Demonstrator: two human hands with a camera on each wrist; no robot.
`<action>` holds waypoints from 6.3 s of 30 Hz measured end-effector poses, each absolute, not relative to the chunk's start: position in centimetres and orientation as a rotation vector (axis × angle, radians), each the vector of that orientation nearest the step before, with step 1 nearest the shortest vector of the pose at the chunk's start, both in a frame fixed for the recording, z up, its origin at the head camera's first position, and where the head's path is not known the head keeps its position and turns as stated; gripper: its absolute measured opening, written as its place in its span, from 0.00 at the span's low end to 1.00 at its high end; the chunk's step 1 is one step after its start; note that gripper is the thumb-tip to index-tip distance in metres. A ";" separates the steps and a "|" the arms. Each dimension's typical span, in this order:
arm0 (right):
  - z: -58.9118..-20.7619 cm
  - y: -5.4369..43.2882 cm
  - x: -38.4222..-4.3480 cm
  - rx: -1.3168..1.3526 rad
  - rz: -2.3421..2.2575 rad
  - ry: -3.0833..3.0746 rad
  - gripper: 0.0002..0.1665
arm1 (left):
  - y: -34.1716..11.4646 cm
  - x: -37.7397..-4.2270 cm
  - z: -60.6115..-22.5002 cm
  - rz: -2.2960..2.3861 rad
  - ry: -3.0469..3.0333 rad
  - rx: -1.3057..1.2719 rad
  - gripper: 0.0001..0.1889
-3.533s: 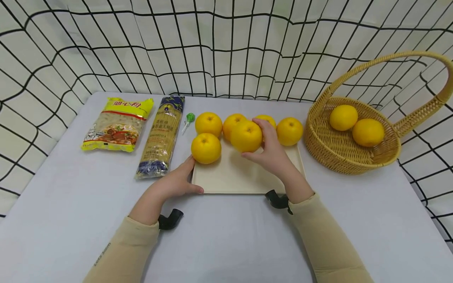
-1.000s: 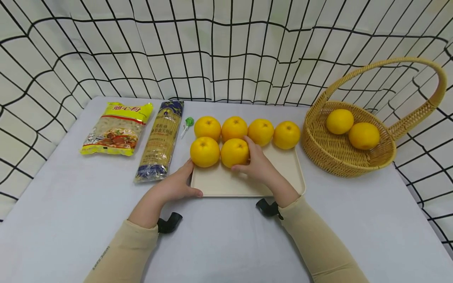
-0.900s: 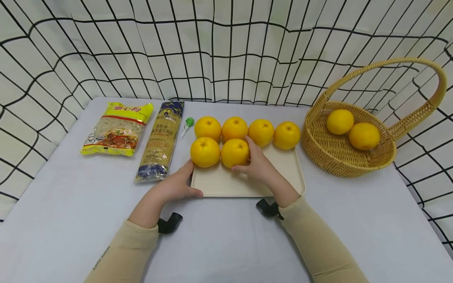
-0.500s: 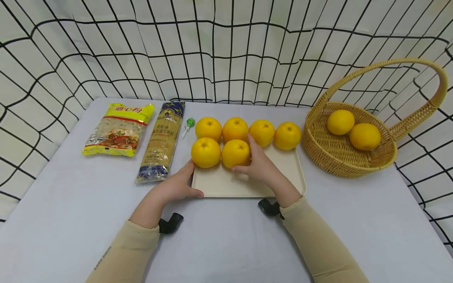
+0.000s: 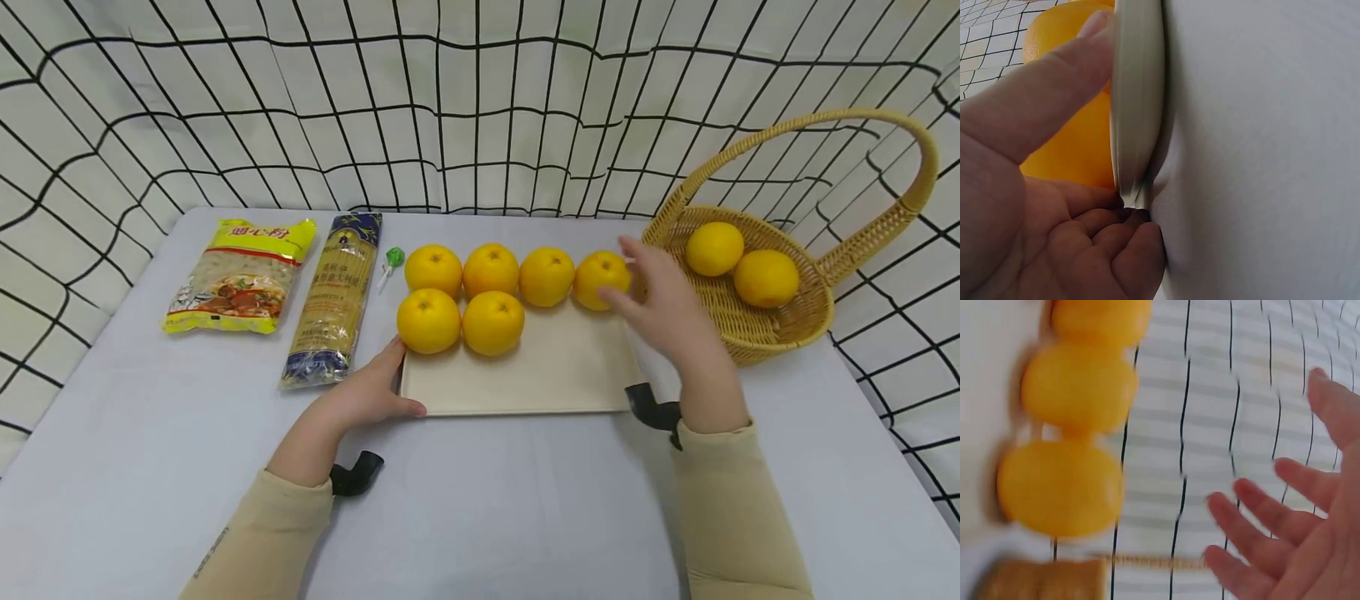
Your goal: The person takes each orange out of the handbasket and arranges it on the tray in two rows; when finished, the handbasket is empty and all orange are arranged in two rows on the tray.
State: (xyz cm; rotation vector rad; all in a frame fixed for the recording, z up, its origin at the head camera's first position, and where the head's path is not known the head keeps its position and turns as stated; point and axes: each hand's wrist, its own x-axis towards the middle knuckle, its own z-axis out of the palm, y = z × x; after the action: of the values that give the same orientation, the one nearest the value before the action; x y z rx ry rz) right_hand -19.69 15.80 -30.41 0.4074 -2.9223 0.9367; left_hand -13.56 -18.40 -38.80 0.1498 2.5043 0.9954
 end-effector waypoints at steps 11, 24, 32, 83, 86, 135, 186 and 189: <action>-32.1 27.2 -22.4 0.029 0.755 -2.856 0.50 | -18.6 -13.6 -39.1 1.007 2.504 0.168 0.59; -34.3 32.6 -25.0 -0.016 0.670 -2.961 0.52 | -18.6 -13.6 -39.1 1.016 2.505 0.176 0.58; -34.6 34.0 -26.3 -0.094 0.675 -3.038 0.56 | -18.4 -13.5 -38.9 1.011 2.492 0.163 0.57; -34.5 32.3 -25.4 -0.221 0.790 -2.927 0.58 | -18.8 -13.7 -38.9 1.018 2.507 0.173 0.57; -34.1 31.5 -24.7 -0.206 0.818 -2.886 0.55 | -18.7 -13.7 -38.8 1.034 2.503 0.190 0.57; -33.7 15.5 -20.1 0.682 1.408 -2.740 0.42 | -18.6 -13.6 -38.9 1.012 2.497 0.165 0.57; -37.1 12.9 -21.1 0.594 1.303 -3.079 0.47 | -18.7 -13.5 -38.7 1.045 2.496 0.192 0.57; -37.2 13.0 -21.2 0.593 1.306 -3.079 0.47 | -18.7 -13.5 -38.7 1.042 2.496 0.188 0.57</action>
State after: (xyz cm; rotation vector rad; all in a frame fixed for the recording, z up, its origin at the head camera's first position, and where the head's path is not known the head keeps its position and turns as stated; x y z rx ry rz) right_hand -21.22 12.96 -37.24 0.5934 -3.0791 1.3065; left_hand -13.50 -18.68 -38.71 0.1880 2.4962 1.0422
